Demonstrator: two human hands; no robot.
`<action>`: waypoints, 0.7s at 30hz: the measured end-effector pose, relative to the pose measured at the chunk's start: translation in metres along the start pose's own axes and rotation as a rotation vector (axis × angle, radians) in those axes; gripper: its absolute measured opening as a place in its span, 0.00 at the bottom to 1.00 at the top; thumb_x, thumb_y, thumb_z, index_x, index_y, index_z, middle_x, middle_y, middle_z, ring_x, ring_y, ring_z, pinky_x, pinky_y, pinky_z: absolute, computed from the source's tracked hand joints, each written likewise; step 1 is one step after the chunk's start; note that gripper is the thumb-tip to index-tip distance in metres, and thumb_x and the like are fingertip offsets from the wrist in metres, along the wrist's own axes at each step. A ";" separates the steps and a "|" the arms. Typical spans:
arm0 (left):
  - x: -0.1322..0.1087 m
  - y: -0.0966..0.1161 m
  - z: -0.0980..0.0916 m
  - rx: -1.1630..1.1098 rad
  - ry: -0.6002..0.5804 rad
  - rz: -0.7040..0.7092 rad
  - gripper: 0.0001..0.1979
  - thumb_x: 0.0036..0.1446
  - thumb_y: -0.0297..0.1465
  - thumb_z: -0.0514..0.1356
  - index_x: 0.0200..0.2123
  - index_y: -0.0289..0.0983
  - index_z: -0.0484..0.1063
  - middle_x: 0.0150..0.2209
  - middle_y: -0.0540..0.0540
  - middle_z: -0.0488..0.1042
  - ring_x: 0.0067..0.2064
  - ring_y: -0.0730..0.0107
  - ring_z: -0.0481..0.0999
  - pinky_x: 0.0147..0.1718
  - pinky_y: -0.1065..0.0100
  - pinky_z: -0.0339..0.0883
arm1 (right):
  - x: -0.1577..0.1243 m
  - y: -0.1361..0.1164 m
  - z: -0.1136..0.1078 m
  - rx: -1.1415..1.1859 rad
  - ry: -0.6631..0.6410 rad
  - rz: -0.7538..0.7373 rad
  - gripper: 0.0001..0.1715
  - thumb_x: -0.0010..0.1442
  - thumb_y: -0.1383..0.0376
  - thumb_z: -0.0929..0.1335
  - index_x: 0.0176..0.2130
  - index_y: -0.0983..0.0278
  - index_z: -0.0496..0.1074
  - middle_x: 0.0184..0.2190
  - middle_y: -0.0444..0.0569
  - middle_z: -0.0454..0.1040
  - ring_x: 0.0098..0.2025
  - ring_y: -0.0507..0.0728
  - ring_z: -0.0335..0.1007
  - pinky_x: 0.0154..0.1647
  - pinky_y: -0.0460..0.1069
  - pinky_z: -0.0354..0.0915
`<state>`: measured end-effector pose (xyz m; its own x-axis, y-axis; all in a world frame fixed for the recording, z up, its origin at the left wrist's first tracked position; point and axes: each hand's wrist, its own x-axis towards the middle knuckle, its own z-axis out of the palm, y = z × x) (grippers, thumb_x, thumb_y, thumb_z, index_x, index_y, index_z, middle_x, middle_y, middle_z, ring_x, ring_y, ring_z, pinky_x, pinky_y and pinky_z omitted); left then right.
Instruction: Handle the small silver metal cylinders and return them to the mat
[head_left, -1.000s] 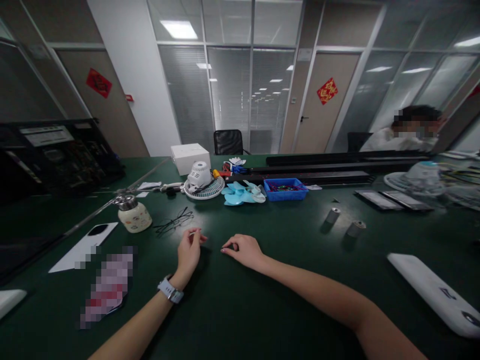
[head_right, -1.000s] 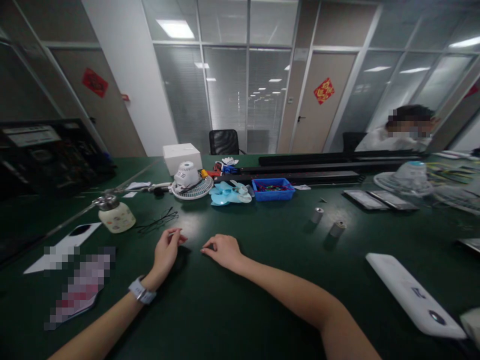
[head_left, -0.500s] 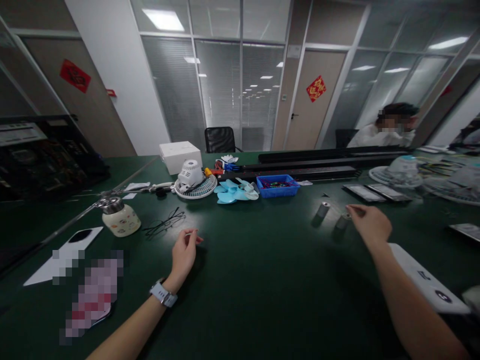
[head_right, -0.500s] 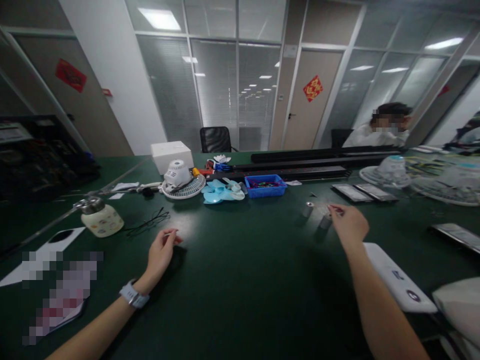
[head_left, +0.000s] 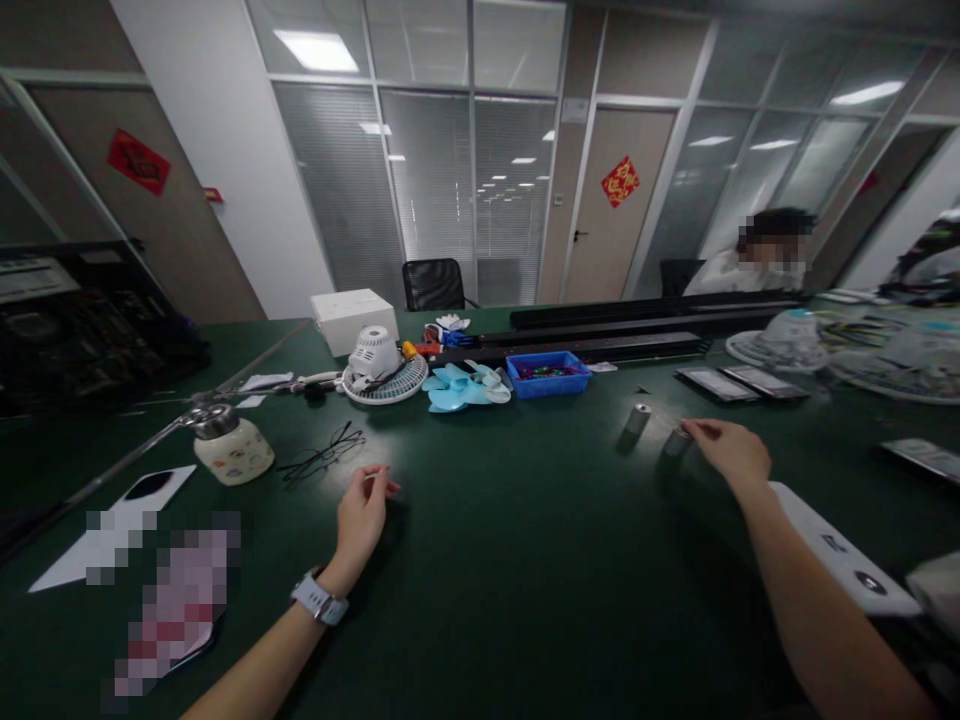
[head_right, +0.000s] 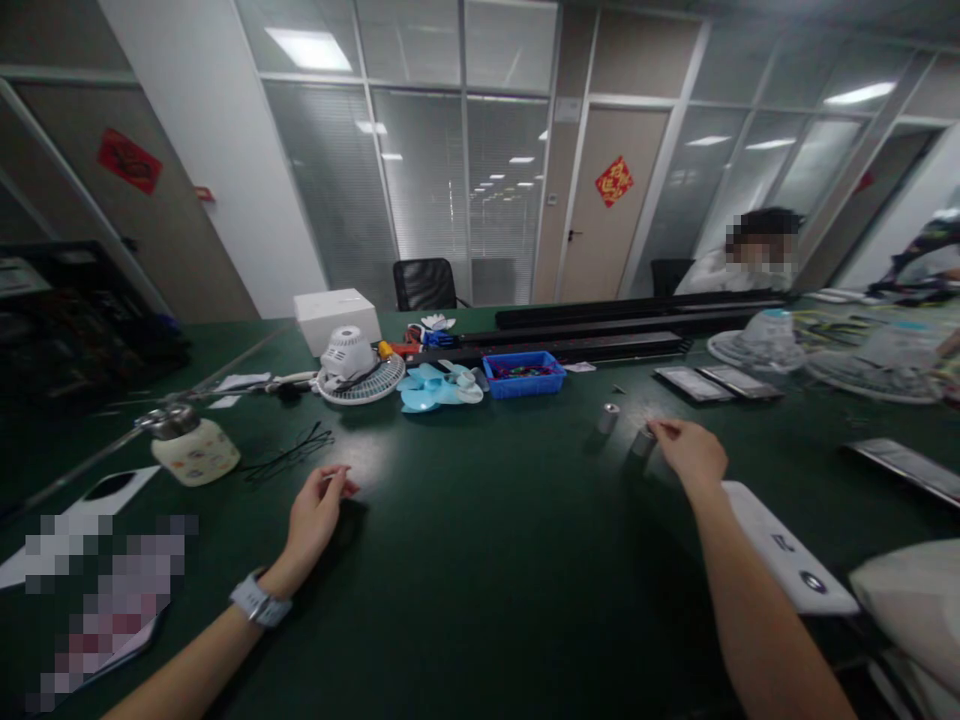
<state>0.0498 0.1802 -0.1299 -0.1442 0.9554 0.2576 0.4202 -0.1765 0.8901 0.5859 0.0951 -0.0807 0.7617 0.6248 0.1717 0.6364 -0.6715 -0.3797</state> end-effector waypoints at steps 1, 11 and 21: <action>0.000 0.000 0.000 0.001 0.002 0.001 0.20 0.55 0.47 0.53 0.39 0.38 0.69 0.26 0.47 0.76 0.31 0.61 0.76 0.34 0.62 0.65 | -0.001 0.000 0.000 -0.001 0.010 -0.007 0.28 0.58 0.47 0.62 0.47 0.60 0.76 0.44 0.60 0.75 0.38 0.64 0.70 0.30 0.52 0.56; 0.001 -0.002 0.001 -0.019 -0.012 0.004 0.19 0.54 0.47 0.54 0.38 0.38 0.68 0.26 0.48 0.76 0.31 0.62 0.76 0.35 0.63 0.65 | 0.002 0.006 0.002 0.018 0.094 -0.100 0.27 0.56 0.48 0.64 0.43 0.61 0.79 0.38 0.62 0.77 0.30 0.62 0.69 0.27 0.53 0.55; 0.001 -0.002 0.002 -0.013 -0.022 0.010 0.19 0.54 0.47 0.54 0.38 0.38 0.69 0.25 0.48 0.76 0.30 0.61 0.76 0.33 0.64 0.66 | -0.008 -0.030 0.002 -0.122 0.336 -0.440 0.41 0.56 0.42 0.62 0.56 0.68 0.68 0.49 0.61 0.73 0.50 0.65 0.68 0.47 0.55 0.59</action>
<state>0.0502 0.1817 -0.1325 -0.1204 0.9584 0.2588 0.4097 -0.1894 0.8923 0.5611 0.1109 -0.0725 0.4059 0.7081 0.5778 0.8968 -0.4303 -0.1026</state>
